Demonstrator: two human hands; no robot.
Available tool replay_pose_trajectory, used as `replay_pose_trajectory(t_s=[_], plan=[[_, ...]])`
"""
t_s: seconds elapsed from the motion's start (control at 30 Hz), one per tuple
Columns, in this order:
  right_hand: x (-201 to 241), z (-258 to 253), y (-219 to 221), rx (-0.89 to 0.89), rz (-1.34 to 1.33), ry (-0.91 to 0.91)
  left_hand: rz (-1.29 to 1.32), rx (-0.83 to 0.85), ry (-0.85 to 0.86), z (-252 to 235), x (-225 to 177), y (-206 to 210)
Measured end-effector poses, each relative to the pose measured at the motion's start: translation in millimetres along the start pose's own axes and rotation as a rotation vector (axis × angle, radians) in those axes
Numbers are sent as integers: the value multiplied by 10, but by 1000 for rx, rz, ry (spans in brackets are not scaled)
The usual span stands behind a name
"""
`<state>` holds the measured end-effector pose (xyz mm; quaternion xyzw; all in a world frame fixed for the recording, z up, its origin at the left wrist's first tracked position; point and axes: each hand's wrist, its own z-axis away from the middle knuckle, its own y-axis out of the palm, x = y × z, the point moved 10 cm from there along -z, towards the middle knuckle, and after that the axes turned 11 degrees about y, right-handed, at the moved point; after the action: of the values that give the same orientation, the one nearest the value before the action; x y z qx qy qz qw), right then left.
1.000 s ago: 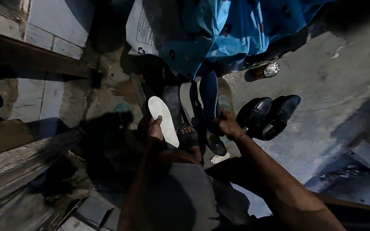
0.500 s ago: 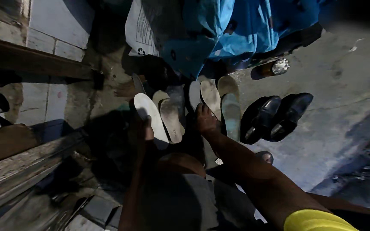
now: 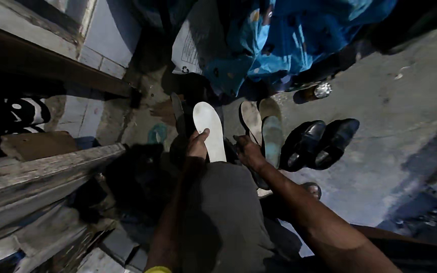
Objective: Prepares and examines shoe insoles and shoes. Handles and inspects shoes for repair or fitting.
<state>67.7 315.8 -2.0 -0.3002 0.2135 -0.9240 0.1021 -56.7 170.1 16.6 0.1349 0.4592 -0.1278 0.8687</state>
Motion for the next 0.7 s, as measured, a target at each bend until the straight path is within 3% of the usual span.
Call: replay_pose_trajectory(t_s=[0.13,0.23,0.33,0.5,0.57,0.67,0.7], plan=[[194,385,-152,2,-331,-21,14,11,59,107,-343,143],[277,640,-300,30,-637,-10,43,222,46,190,-307,520],[139,753,-486,-51,-664,-8,-57,287,-3,294,-268,852],[-461,1111,-788,-112,-646,99,-235,402,-79,416,-129,1287],[-665,1236,-895,-131,-634,131,-303,542,-9,473,-156,1457],[-960,1325,-980,-144,-699,165,-424,789,247,718,-477,1639],[-1073,1373,-1006,-156,-749,196,-673,620,-176,891,-645,1676]])
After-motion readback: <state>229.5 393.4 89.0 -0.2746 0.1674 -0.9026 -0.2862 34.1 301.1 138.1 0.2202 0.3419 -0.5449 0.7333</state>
